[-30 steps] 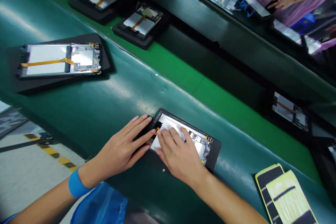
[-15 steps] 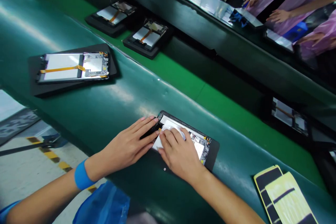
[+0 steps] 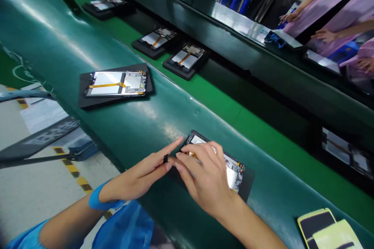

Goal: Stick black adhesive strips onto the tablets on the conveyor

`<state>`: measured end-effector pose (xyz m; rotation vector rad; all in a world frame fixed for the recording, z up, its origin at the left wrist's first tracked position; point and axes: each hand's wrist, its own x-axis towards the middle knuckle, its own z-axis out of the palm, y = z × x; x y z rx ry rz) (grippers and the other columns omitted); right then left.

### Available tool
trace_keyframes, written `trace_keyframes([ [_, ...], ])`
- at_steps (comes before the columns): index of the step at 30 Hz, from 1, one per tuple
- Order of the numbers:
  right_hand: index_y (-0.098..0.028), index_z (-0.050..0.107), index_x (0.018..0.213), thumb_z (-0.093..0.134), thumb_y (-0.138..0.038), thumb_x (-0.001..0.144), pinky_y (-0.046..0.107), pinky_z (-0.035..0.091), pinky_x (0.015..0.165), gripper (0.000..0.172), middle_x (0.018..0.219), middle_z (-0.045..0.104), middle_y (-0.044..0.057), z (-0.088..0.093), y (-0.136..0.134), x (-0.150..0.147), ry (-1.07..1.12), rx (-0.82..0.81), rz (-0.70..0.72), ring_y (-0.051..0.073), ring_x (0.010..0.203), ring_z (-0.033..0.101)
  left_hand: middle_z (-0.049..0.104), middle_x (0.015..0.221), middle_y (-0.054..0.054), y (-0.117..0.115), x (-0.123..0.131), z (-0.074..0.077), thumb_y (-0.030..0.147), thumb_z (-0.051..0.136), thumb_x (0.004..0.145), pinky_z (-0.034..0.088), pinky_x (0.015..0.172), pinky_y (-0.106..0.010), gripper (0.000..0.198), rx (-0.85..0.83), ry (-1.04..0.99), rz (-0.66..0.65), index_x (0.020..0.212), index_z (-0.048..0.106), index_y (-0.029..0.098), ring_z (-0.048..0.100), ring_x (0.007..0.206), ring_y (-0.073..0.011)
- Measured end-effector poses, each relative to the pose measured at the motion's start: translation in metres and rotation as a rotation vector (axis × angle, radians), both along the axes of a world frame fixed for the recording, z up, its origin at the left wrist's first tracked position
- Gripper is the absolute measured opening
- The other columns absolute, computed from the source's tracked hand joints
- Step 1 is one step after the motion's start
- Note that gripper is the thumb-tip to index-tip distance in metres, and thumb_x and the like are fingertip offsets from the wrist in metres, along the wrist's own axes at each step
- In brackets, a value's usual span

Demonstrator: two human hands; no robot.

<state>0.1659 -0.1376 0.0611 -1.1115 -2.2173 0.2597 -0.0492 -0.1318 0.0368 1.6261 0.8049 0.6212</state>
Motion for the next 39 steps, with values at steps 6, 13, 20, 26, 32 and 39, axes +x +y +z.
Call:
trace_keyframes([
  [6,-0.022,0.068,0.109,0.066,-0.017,0.096,0.042,0.04,0.09,0.014,0.111,0.072,0.006,0.003,0.006,-0.005,-0.04,-0.029,0.041,0.022,0.099,0.063,0.059,0.147,-0.007,-0.004,0.0,-0.003,0.024,0.041,0.106,0.053,0.105,-0.04,0.064,-0.121,-0.069,0.011,0.163,0.012,0.032,0.059,0.131,-0.0244],
  [13,-0.021,0.067,0.107,0.061,-0.018,0.099,0.04,0.041,0.087,0.011,0.111,0.07,0.006,0.004,0.006,0.001,0.019,-0.117,0.064,0.02,0.099,0.062,0.065,0.138,-0.008,-0.004,-0.001,0.0,0.025,0.047,0.104,0.053,0.102,-0.036,0.071,-0.22,-0.12,-0.008,0.163,0.008,0.03,0.068,0.112,-0.0212],
  [20,-0.027,0.07,0.105,0.063,-0.027,0.098,0.04,0.045,0.093,0.01,0.113,0.068,0.004,-0.001,0.004,-0.005,0.157,-0.445,0.036,0.022,0.109,0.062,0.07,0.125,-0.007,-0.005,0.003,0.0,0.019,0.052,0.099,0.057,0.09,-0.034,0.08,-0.407,-0.323,-0.005,0.162,0.007,0.036,0.071,0.105,-0.0214],
  [26,-0.027,0.069,0.093,0.064,-0.027,0.095,0.037,0.052,0.087,0.006,0.116,0.066,0.005,-0.009,0.003,-0.017,0.348,-0.599,-0.021,0.021,0.106,0.064,0.068,0.122,-0.006,-0.007,0.01,-0.001,0.018,0.054,0.097,0.053,0.088,-0.029,0.083,-0.411,-0.357,0.006,0.163,0.007,0.036,0.067,0.105,-0.0196],
  [32,-0.025,0.063,0.092,0.059,-0.023,0.099,0.04,0.047,0.092,0.008,0.109,0.067,0.005,0.001,0.006,-0.004,0.194,-0.467,-0.015,0.021,0.106,0.062,0.069,0.116,-0.002,-0.007,0.008,-0.005,0.019,0.054,0.098,0.049,0.086,-0.027,0.085,-0.425,-0.328,0.032,0.162,0.001,0.037,0.063,0.099,-0.0155],
  [39,-0.024,0.058,0.097,0.055,-0.016,0.101,0.041,0.043,0.094,0.009,0.112,0.067,0.005,0.02,0.009,0.011,-0.039,-0.35,0.118,0.021,0.107,0.061,0.069,0.128,-0.006,0.003,0.009,-0.008,0.04,0.059,0.099,0.047,0.102,-0.035,0.045,-0.427,-0.357,0.065,0.143,0.058,0.028,0.063,0.117,-0.0235],
])
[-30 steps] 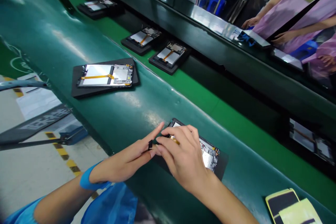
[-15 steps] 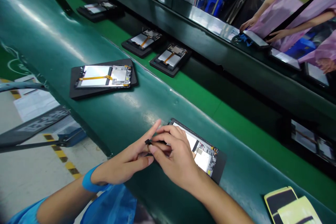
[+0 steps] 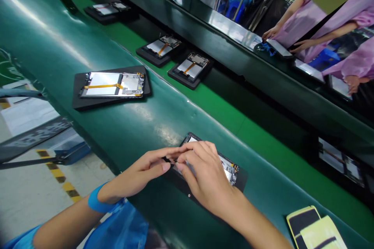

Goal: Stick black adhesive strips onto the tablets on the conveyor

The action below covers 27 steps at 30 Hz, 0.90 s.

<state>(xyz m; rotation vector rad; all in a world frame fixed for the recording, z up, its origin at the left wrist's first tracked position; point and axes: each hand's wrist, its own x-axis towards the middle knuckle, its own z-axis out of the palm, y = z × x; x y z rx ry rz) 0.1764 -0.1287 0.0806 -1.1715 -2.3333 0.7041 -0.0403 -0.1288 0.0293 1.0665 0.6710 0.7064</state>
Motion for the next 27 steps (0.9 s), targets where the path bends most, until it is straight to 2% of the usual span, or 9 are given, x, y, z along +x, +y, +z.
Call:
trace_keyframes([
  [6,-0.024,0.061,0.102,0.056,-0.014,0.099,0.047,0.044,0.096,0.012,0.129,0.058,0.01,0.001,-0.002,0.003,-0.107,0.104,0.002,0.027,0.118,0.053,0.073,0.124,-0.007,0.002,0.006,0.0,0.039,0.057,0.1,0.046,0.108,-0.04,0.033,0.012,-0.003,0.012,0.125,0.073,0.024,0.065,0.12,-0.0265],
  [11,-0.025,0.06,0.1,0.056,-0.015,0.098,0.05,0.046,0.095,0.01,0.129,0.057,0.01,-0.001,-0.005,0.003,-0.11,0.083,-0.013,0.028,0.119,0.052,0.074,0.122,-0.009,0.002,0.013,0.003,0.039,0.066,0.094,0.05,0.105,-0.041,0.022,0.005,-0.033,0.184,0.1,0.08,0.023,0.067,0.119,-0.0276],
  [15,-0.025,0.06,0.1,0.056,-0.017,0.099,0.049,0.046,0.095,0.009,0.128,0.058,0.01,-0.002,-0.006,0.003,-0.101,0.084,-0.019,0.028,0.118,0.053,0.075,0.116,-0.011,0.001,0.019,0.005,0.037,0.071,0.091,0.052,0.102,-0.041,0.02,0.001,-0.067,0.269,0.086,0.078,0.02,0.069,0.114,-0.0268],
  [21,-0.025,0.06,0.1,0.059,-0.021,0.098,0.048,0.046,0.094,0.004,0.124,0.059,0.009,-0.009,-0.009,0.001,-0.03,0.056,-0.088,0.026,0.117,0.054,0.076,0.109,-0.01,-0.003,0.026,0.007,0.032,0.071,0.091,0.053,0.1,-0.038,0.016,0.043,-0.123,0.366,0.084,0.077,0.019,0.07,0.11,-0.0241],
  [24,-0.025,0.063,0.098,0.059,-0.02,0.097,0.047,0.047,0.094,0.006,0.123,0.061,0.009,-0.014,-0.011,-0.002,0.028,0.037,-0.156,0.026,0.118,0.056,0.076,0.11,-0.01,-0.006,0.031,0.006,0.032,0.07,0.093,0.054,0.097,-0.035,0.015,0.05,-0.13,0.432,0.089,0.078,0.02,0.07,0.108,-0.0226],
  [27,-0.026,0.067,0.095,0.061,-0.023,0.097,0.047,0.049,0.095,0.006,0.119,0.063,0.008,-0.018,-0.011,-0.008,0.137,0.022,-0.248,0.026,0.116,0.058,0.076,0.11,-0.008,-0.011,0.039,0.003,0.032,0.071,0.093,0.053,0.101,-0.035,0.014,0.03,-0.168,0.537,0.089,0.078,0.02,0.069,0.11,-0.0219],
])
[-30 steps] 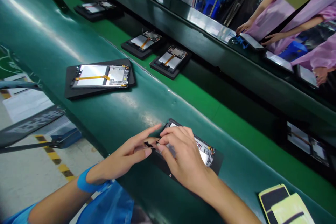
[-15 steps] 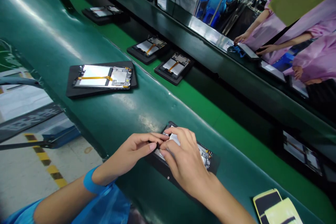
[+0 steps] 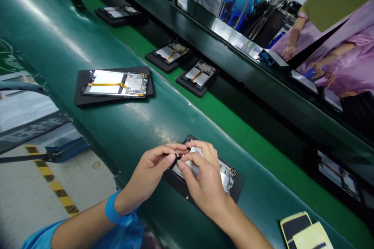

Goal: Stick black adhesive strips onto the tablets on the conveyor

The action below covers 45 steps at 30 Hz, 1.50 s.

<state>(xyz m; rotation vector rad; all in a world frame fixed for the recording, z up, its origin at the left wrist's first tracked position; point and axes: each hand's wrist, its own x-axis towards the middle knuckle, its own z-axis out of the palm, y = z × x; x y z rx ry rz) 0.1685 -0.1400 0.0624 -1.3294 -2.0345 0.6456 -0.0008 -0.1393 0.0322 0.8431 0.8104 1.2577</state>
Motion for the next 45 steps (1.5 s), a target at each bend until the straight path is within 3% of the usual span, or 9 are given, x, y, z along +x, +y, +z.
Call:
trace_keyframes([
  [9,-0.028,0.073,0.088,0.066,-0.03,0.095,0.047,0.052,0.094,0.011,0.108,0.066,0.007,-0.009,0.001,-0.018,0.198,0.024,-0.187,0.025,0.107,0.062,0.074,0.114,-0.005,-0.008,0.025,-0.002,0.036,0.077,0.087,0.05,0.105,-0.039,0.015,-0.2,-0.22,0.226,0.084,0.076,0.022,0.067,0.112,-0.0223],
  [17,-0.027,0.068,0.092,0.06,-0.025,0.097,0.049,0.05,0.097,0.01,0.107,0.064,0.007,-0.008,0.01,-0.007,0.077,0.057,-0.058,0.025,0.11,0.059,0.072,0.116,-0.004,-0.009,0.026,-0.005,0.033,0.076,0.089,0.052,0.103,-0.034,0.011,-0.203,-0.244,0.241,0.086,0.077,0.022,0.068,0.11,-0.02],
  [23,-0.025,0.064,0.094,0.057,-0.025,0.1,0.047,0.048,0.093,0.01,0.107,0.062,0.008,-0.005,0.018,0.001,-0.019,0.106,-0.049,0.025,0.108,0.059,0.075,0.11,-0.004,0.004,0.016,-0.003,0.035,0.077,0.087,0.053,0.105,-0.04,0.016,-0.219,-0.288,0.365,0.085,0.071,0.02,0.071,0.106,-0.0204],
  [27,-0.025,0.062,0.096,0.054,-0.024,0.101,0.048,0.046,0.096,0.01,0.112,0.064,0.008,0.0,0.026,0.011,-0.152,0.045,0.097,0.025,0.112,0.058,0.075,0.114,-0.005,0.008,-0.005,-0.007,0.034,0.07,0.093,0.052,0.107,-0.042,0.012,-0.105,-0.089,0.349,0.092,0.07,0.022,0.069,0.112,-0.0223],
  [30,-0.025,0.062,0.098,0.052,-0.024,0.102,0.047,0.045,0.096,0.011,0.117,0.064,0.008,0.005,0.038,0.019,-0.256,-0.053,0.264,0.025,0.115,0.057,0.074,0.118,-0.008,0.005,-0.026,-0.014,0.028,0.064,0.096,0.052,0.106,-0.042,0.01,0.047,0.223,0.243,0.1,0.071,0.022,0.068,0.115,-0.0236],
  [35,-0.023,0.062,0.093,0.051,-0.027,0.103,0.046,0.045,0.095,0.015,0.117,0.064,0.008,0.006,0.063,0.025,-0.425,-0.173,0.484,0.025,0.113,0.056,0.067,0.132,-0.012,0.002,-0.054,-0.032,0.016,0.061,0.093,0.05,0.111,-0.047,0.026,0.555,0.812,0.063,0.118,0.07,0.021,0.063,0.126,-0.0269],
  [37,-0.022,0.062,0.091,0.05,-0.027,0.103,0.046,0.044,0.095,0.018,0.116,0.063,0.009,0.004,0.072,0.024,-0.492,-0.181,0.551,0.025,0.113,0.056,0.064,0.138,-0.014,0.001,-0.058,-0.039,0.015,0.059,0.093,0.045,0.116,-0.053,0.032,0.683,0.966,0.006,0.123,0.068,0.021,0.059,0.132,-0.0292],
  [40,-0.021,0.064,0.092,0.048,-0.027,0.104,0.047,0.043,0.093,0.021,0.116,0.062,0.01,-0.001,0.079,0.02,-0.567,-0.165,0.633,0.026,0.113,0.054,0.061,0.142,-0.016,0.001,-0.058,-0.047,0.014,0.058,0.094,0.042,0.118,-0.057,0.033,0.784,1.094,-0.085,0.125,0.068,0.02,0.053,0.138,-0.0325],
  [45,-0.019,0.066,0.093,0.048,-0.024,0.104,0.045,0.041,0.088,0.021,0.114,0.062,0.011,-0.01,0.081,0.014,-0.594,-0.098,0.694,0.026,0.109,0.053,0.059,0.145,-0.014,0.003,-0.054,-0.052,0.011,0.058,0.093,0.037,0.121,-0.058,0.038,0.802,1.075,-0.238,0.129,0.066,0.023,0.048,0.142,-0.0333],
])
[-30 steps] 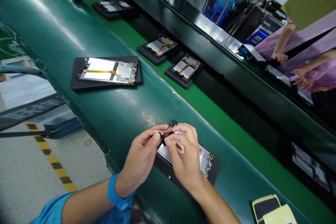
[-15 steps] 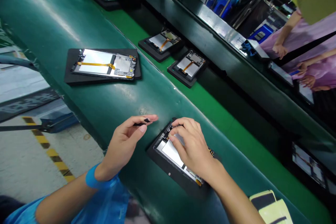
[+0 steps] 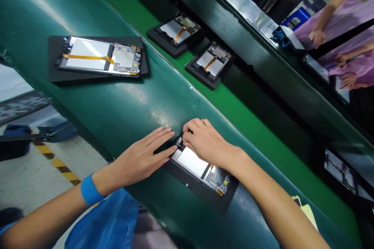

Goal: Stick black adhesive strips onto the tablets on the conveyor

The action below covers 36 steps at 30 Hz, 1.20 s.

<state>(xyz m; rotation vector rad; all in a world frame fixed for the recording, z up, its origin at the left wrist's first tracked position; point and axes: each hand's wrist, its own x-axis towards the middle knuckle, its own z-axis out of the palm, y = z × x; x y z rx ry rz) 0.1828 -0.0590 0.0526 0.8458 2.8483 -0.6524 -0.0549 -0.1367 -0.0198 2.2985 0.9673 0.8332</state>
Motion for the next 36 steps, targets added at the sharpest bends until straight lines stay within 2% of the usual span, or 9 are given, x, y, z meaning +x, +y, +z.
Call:
trace_keyframes([
  [4,-0.018,0.066,0.092,0.052,-0.022,0.102,0.043,0.04,0.088,0.018,0.114,0.062,0.01,-0.005,0.0,-0.002,-0.042,0.053,0.006,0.026,0.11,0.053,0.056,0.148,-0.015,0.002,0.003,-0.001,0.014,0.06,0.094,0.036,0.122,-0.056,0.039,0.05,0.091,-0.041,0.132,0.064,0.021,0.046,0.144,-0.0337],
  [10,-0.016,0.069,0.094,0.055,-0.022,0.101,0.041,0.037,0.09,0.017,0.114,0.064,0.011,-0.007,0.001,-0.003,-0.079,0.086,0.026,0.026,0.111,0.052,0.055,0.147,-0.022,0.006,0.013,0.001,0.024,0.06,0.098,0.042,0.119,-0.052,0.037,0.289,0.261,-0.038,0.133,0.061,0.014,0.05,0.141,-0.0355],
  [17,-0.016,0.071,0.097,0.059,-0.023,0.1,0.041,0.036,0.09,0.014,0.111,0.065,0.01,-0.008,-0.002,-0.005,-0.116,0.215,0.054,0.026,0.109,0.054,0.051,0.151,-0.021,0.009,0.019,0.0,0.033,0.058,0.1,0.04,0.12,-0.052,0.047,0.274,0.362,-0.057,0.141,0.053,0.013,0.046,0.143,-0.0352],
  [20,-0.016,0.071,0.097,0.059,-0.029,0.1,0.043,0.036,0.093,0.017,0.11,0.068,0.01,-0.005,-0.001,0.0,-0.108,0.261,-0.017,0.026,0.105,0.057,0.051,0.151,-0.021,0.01,0.02,0.003,0.031,0.059,0.099,0.039,0.121,-0.051,0.042,0.248,0.358,-0.058,0.137,0.055,0.013,0.046,0.144,-0.0339],
  [23,-0.016,0.07,0.102,0.057,-0.031,0.101,0.043,0.038,0.094,0.019,0.114,0.069,0.011,0.0,-0.003,0.013,-0.053,0.3,-0.174,0.026,0.106,0.059,0.052,0.151,-0.02,0.01,0.021,0.005,0.028,0.06,0.098,0.038,0.122,-0.051,0.036,0.219,0.334,-0.061,0.132,0.058,0.014,0.044,0.145,-0.0331],
  [27,-0.017,0.066,0.108,0.052,-0.028,0.103,0.043,0.042,0.094,0.018,0.115,0.069,0.011,0.001,-0.023,0.03,0.045,0.289,-0.29,0.026,0.109,0.061,0.05,0.151,-0.022,0.012,0.023,0.006,0.028,0.062,0.097,0.038,0.122,-0.052,0.04,0.229,0.318,-0.07,0.133,0.058,0.012,0.044,0.145,-0.035],
  [33,-0.017,0.063,0.112,0.054,-0.023,0.102,0.044,0.045,0.096,0.015,0.116,0.068,0.013,-0.01,-0.073,0.043,0.179,0.281,-0.32,0.026,0.115,0.06,0.052,0.148,-0.026,0.022,0.026,0.005,0.031,0.057,0.1,0.044,0.115,-0.058,0.039,0.253,0.342,-0.037,0.133,0.06,0.01,0.045,0.143,-0.0406],
  [36,-0.016,0.061,0.121,0.055,-0.026,0.102,0.046,0.043,0.102,0.022,0.122,0.068,0.014,-0.02,-0.098,0.046,0.201,0.289,-0.318,0.026,0.121,0.058,0.051,0.149,-0.025,0.027,0.023,0.006,0.032,0.055,0.101,0.044,0.116,-0.058,0.038,0.234,0.317,-0.009,0.131,0.061,0.011,0.045,0.143,-0.04],
])
